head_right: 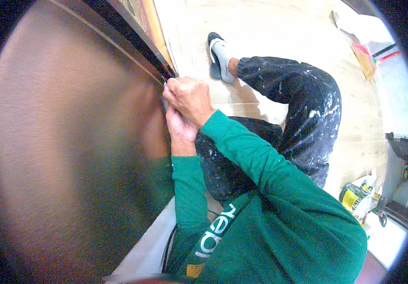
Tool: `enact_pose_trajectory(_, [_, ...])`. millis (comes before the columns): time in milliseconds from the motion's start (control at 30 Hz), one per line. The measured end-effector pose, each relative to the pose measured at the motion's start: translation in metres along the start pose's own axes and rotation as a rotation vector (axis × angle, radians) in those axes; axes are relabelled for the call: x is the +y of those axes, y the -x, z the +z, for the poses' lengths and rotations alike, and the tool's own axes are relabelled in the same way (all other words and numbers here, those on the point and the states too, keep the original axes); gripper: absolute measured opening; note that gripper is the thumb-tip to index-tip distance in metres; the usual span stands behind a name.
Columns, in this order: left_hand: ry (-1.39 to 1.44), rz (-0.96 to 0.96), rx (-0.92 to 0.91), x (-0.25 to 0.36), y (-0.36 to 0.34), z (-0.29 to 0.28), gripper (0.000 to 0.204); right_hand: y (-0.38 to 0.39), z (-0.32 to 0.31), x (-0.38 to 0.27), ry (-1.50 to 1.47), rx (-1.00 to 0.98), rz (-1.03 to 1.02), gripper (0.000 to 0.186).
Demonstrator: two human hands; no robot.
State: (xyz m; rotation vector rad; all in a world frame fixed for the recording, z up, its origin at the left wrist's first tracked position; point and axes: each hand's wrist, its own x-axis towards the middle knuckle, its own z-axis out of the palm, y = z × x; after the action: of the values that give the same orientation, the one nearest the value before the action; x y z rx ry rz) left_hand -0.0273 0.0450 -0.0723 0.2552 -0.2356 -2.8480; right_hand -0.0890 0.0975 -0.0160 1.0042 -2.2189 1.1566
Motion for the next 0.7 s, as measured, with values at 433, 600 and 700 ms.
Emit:
enact_pose_trajectory(433, [0.002, -0.011, 0.012, -0.001, -0.006, -0.013, 0.043, 0.005, 0.005, 0.006, -0.004, 0.003, -0.001, 0.019])
enact_pose_trajectory(600, [-0.001, -0.008, 0.032, -0.003, -0.007, -0.016, 0.043, 0.006, 0.006, 0.008, -0.008, 0.003, 0.011, 0.019])
enact_pose_trajectory(700, [0.011, -0.018, 0.024, -0.003, -0.006, -0.015, 0.042, 0.007, 0.007, 0.009, 0.002, -0.007, 0.014, 0.019])
